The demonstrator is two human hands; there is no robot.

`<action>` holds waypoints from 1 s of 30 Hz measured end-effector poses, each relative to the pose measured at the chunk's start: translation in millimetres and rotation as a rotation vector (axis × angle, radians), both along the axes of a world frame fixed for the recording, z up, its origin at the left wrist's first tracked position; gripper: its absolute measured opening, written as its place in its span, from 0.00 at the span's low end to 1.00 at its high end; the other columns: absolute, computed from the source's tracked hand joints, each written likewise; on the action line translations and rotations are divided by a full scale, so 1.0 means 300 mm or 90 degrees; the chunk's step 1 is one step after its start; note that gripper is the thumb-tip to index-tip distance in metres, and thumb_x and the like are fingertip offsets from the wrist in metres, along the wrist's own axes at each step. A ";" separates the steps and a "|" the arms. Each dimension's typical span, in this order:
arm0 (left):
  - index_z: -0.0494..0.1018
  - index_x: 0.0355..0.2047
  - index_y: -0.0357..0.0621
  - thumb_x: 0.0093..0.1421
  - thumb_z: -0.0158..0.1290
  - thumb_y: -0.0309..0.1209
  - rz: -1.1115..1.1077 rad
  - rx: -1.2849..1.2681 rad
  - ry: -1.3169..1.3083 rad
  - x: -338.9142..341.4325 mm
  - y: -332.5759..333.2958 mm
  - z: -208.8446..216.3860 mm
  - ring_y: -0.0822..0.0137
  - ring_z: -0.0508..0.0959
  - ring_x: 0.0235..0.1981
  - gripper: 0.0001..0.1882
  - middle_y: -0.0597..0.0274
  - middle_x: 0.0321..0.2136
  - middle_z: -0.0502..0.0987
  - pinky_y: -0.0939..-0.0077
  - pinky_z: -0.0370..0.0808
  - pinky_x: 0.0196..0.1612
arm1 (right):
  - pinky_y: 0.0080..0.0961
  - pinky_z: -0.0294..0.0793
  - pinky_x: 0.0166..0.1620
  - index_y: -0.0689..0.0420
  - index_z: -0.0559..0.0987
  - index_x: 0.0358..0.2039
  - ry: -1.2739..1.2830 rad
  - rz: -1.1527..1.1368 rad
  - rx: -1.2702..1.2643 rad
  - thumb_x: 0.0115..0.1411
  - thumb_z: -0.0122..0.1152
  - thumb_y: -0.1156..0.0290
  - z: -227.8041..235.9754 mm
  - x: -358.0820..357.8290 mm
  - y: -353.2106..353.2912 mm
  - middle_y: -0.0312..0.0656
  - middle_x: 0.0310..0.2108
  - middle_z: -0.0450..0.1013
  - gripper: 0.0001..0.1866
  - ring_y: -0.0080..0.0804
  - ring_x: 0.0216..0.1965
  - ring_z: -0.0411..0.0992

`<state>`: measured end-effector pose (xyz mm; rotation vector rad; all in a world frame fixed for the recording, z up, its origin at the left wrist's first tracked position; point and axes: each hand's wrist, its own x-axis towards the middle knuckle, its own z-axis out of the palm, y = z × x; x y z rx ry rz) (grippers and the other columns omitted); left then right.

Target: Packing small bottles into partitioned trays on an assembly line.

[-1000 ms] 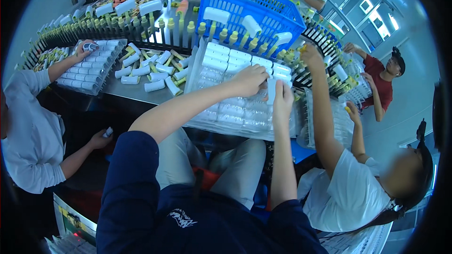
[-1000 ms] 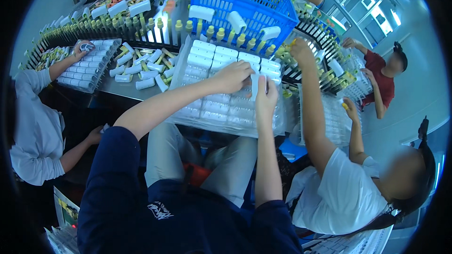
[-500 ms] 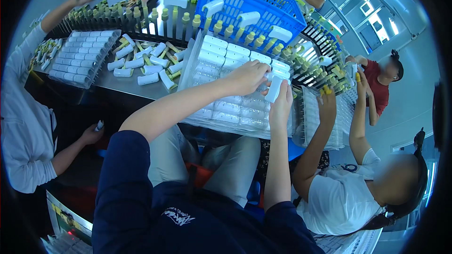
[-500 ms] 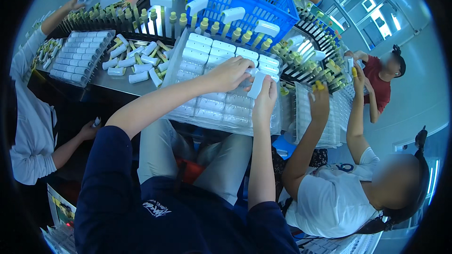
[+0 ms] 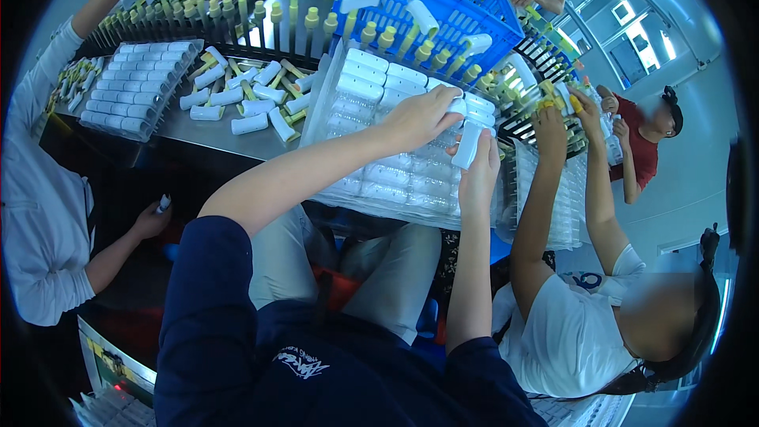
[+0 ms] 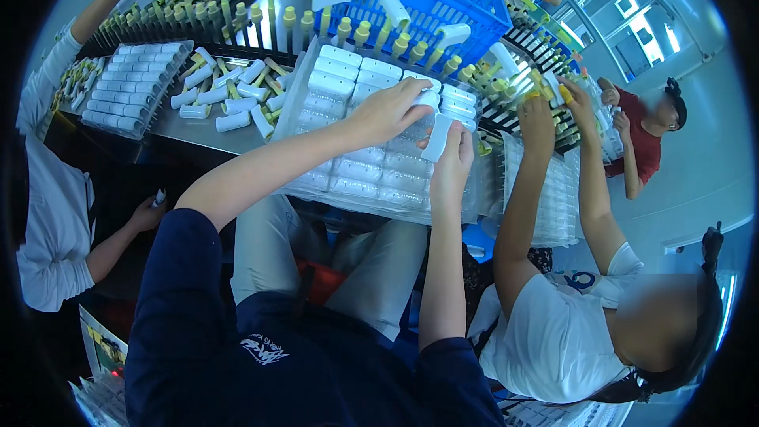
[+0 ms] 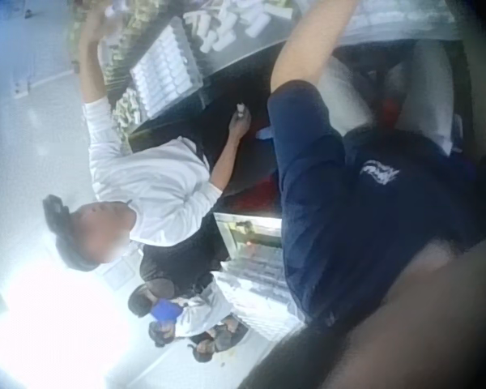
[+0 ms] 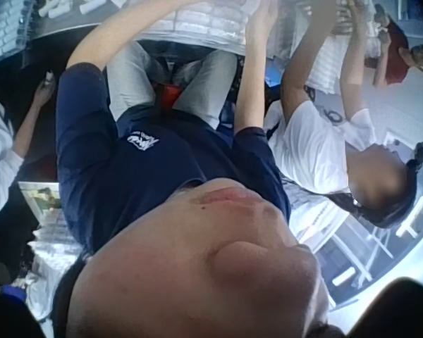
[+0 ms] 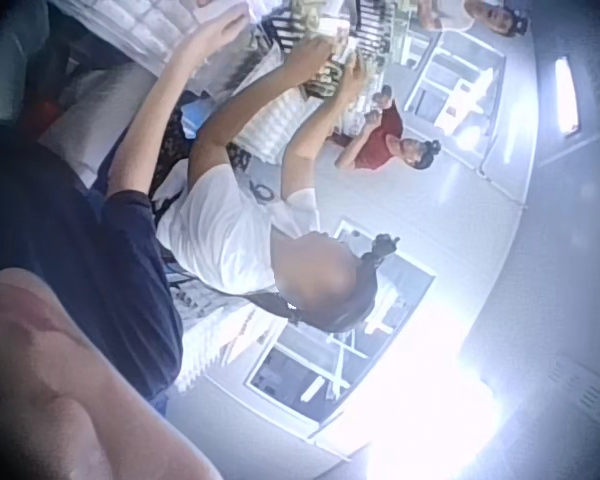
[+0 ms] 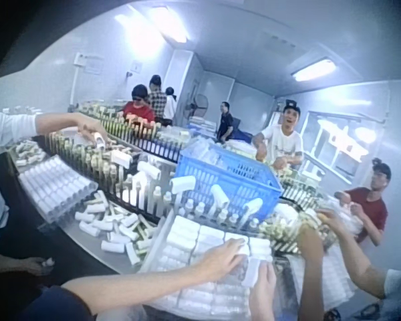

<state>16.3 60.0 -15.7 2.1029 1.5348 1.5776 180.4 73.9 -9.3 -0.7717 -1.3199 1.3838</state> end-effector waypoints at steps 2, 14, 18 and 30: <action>0.65 0.50 0.38 0.65 0.50 0.41 0.013 0.008 0.016 -0.003 0.004 -0.006 0.45 0.77 0.40 0.21 0.47 0.44 0.73 0.55 0.75 0.40 | 0.25 0.75 0.33 0.61 0.71 0.41 -0.003 0.001 -0.007 0.71 0.46 0.56 0.000 -0.001 0.000 0.42 0.32 0.73 0.18 0.26 0.26 0.73; 0.66 0.49 0.39 0.65 0.49 0.41 0.016 0.013 0.024 -0.008 -0.002 -0.013 0.44 0.77 0.39 0.19 0.47 0.43 0.73 0.54 0.75 0.40 | 0.18 0.71 0.34 0.63 0.69 0.56 -0.253 -0.006 0.166 0.71 0.46 0.65 0.177 -0.010 -0.150 0.41 0.35 0.75 0.18 0.21 0.29 0.72; 0.66 0.48 0.40 0.65 0.49 0.42 0.009 -0.022 0.027 0.021 -0.001 -0.002 0.44 0.76 0.40 0.19 0.47 0.42 0.73 0.53 0.74 0.41 | 0.19 0.72 0.35 0.57 0.75 0.53 -0.380 0.108 0.574 0.61 0.58 0.76 0.570 0.090 -0.492 0.42 0.38 0.76 0.19 0.26 0.31 0.73; 0.68 0.50 0.39 0.66 0.49 0.43 0.028 0.027 0.053 0.002 0.030 -0.008 0.45 0.76 0.42 0.21 0.48 0.45 0.73 0.56 0.74 0.43 | 0.35 0.74 0.46 0.62 0.78 0.41 -0.772 -0.260 0.691 0.56 0.52 0.78 0.062 0.640 0.150 0.54 0.41 0.76 0.13 0.48 0.42 0.74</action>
